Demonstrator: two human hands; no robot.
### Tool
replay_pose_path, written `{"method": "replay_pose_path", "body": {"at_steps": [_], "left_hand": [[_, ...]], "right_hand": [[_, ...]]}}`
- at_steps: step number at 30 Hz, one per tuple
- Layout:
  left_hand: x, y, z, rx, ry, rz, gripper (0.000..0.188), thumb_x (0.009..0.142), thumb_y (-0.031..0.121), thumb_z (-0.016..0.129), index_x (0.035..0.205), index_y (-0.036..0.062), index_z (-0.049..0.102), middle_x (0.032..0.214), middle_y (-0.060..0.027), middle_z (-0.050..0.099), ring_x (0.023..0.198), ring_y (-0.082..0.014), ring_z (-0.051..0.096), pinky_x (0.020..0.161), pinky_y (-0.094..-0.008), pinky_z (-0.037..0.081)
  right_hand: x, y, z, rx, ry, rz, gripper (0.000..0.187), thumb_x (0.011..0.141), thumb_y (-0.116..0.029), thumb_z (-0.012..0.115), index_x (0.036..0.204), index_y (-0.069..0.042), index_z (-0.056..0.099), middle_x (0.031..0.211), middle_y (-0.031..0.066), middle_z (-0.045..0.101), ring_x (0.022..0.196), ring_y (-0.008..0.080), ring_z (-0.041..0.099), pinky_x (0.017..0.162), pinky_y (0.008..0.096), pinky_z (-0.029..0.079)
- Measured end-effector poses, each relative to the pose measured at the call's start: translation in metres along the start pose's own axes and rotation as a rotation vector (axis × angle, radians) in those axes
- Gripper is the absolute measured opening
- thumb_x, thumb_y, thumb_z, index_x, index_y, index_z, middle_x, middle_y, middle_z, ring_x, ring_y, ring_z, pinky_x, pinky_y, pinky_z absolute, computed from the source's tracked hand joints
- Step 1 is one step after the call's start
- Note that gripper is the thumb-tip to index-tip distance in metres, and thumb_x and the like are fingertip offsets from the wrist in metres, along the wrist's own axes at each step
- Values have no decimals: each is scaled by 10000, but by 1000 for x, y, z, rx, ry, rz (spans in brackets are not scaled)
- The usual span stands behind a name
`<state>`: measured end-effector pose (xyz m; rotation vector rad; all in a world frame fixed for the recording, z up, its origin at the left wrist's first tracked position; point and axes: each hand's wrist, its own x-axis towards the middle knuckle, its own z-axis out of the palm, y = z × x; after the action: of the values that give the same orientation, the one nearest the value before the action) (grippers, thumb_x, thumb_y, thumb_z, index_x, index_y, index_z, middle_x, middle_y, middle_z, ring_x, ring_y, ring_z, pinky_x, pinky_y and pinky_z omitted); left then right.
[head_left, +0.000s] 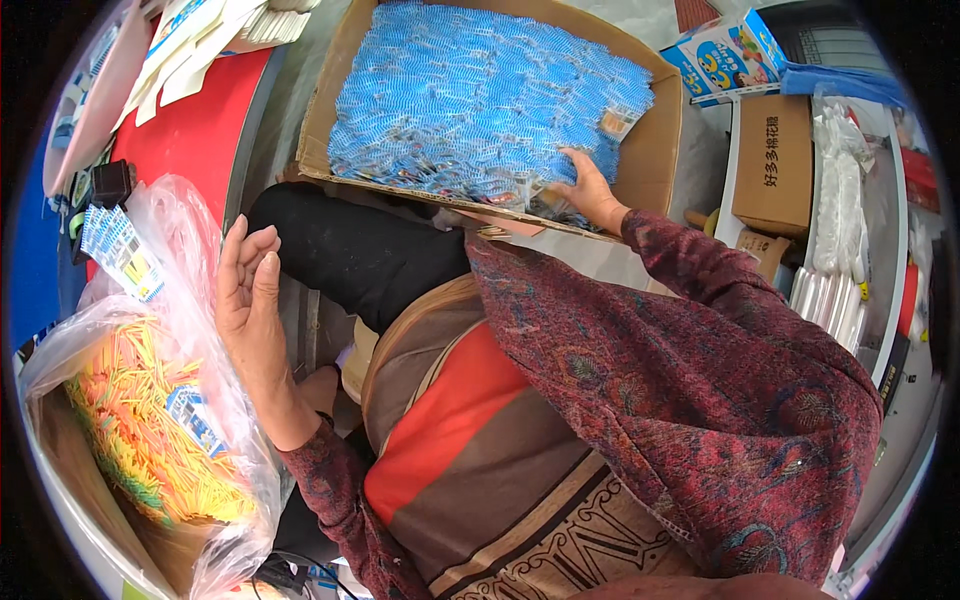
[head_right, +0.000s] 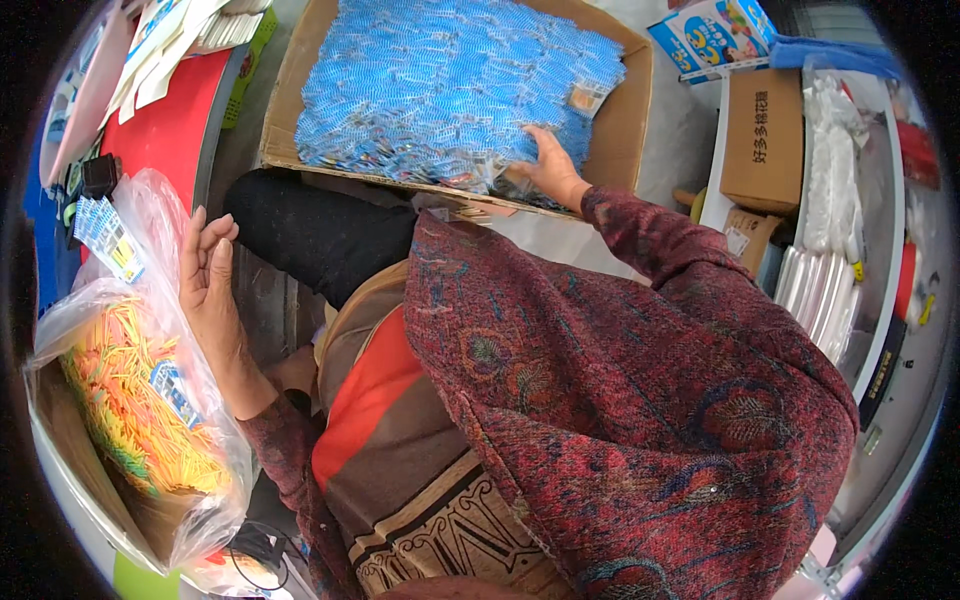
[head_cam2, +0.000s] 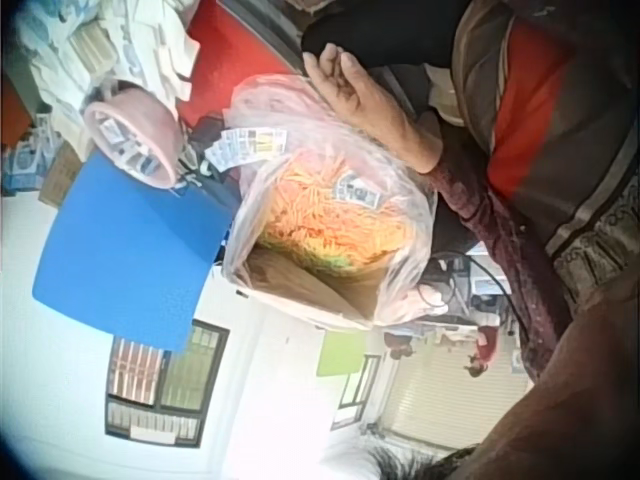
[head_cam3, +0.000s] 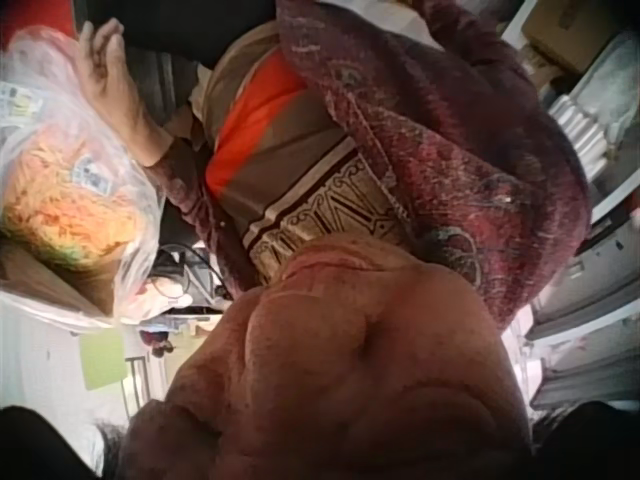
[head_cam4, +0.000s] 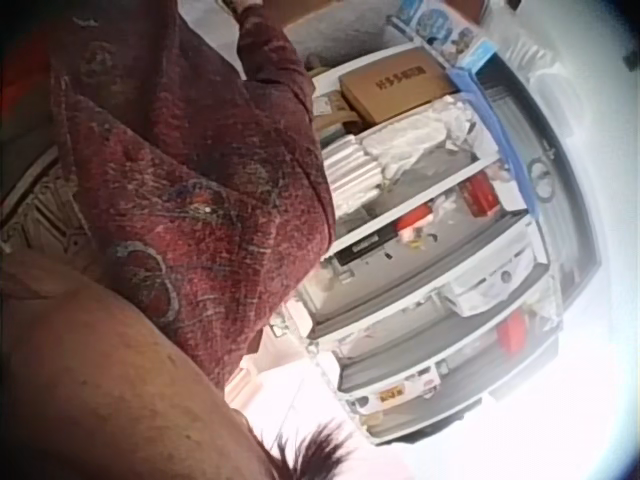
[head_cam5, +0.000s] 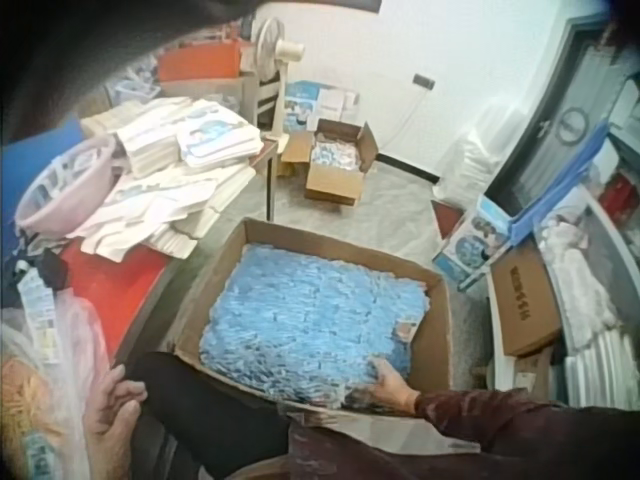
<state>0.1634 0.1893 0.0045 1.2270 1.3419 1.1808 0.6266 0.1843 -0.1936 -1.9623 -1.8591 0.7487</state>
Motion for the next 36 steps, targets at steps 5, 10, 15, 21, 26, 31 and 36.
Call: {"method": "replay_pose_path", "body": {"at_steps": [5,10,15,21,26,31,36], "left_hand": [[-3,1,-1,21,5,-4,420,957,-8,539,1372,6,480,1186,-107,618,1104,-155,573,978,-279,443],[-1,-1,-3,7,16,-14,420,957,0,543,1372,11,483,1187,-106,618,1101,-155,573,976,-279,444],[-1,-1,-4,13,16,-20,418,958,9,546,1371,13,485,1186,-104,618,1099,-152,572,975,-278,444],[-3,-2,-6,1,35,-37,417,960,15,545,1373,11,482,1186,-104,618,1098,-149,572,978,-278,443],[-2,-5,-9,9,20,-37,418,962,18,543,1376,14,480,1186,-103,618,1101,-149,571,983,-278,440],[-4,-7,-16,-7,52,-40,419,964,17,539,1377,1,473,1190,-104,616,1106,-150,573,990,-277,436],[-10,-4,-20,7,98,-30,420,966,14,534,1378,-13,464,1190,-105,616,1107,-155,577,994,-278,434]], "right_hand": [[-8,-3,-19,173,-57,169,708,791,-176,779,1376,-34,405,1346,183,498,1228,309,510,1014,365,430],[-21,-6,-36,170,-75,270,877,734,-274,831,1408,10,348,1352,200,493,1232,295,509,1011,370,436],[-14,9,-29,-40,-473,421,975,661,-358,858,1365,101,363,1261,259,541,1182,307,546,994,403,444],[2,6,-21,-107,-736,536,811,694,-450,813,1250,70,533,1109,257,636,1057,357,622,874,397,497],[-12,26,-12,-302,-530,199,645,730,-476,752,1107,32,628,1005,266,654,948,377,646,815,435,509],[-16,7,-21,-497,-586,141,518,771,-479,701,1029,-30,678,897,225,672,864,376,656,781,475,509],[-12,16,-19,-553,-566,113,397,820,-425,665,913,-41,707,856,209,675,857,387,646,757,481,510]]}}
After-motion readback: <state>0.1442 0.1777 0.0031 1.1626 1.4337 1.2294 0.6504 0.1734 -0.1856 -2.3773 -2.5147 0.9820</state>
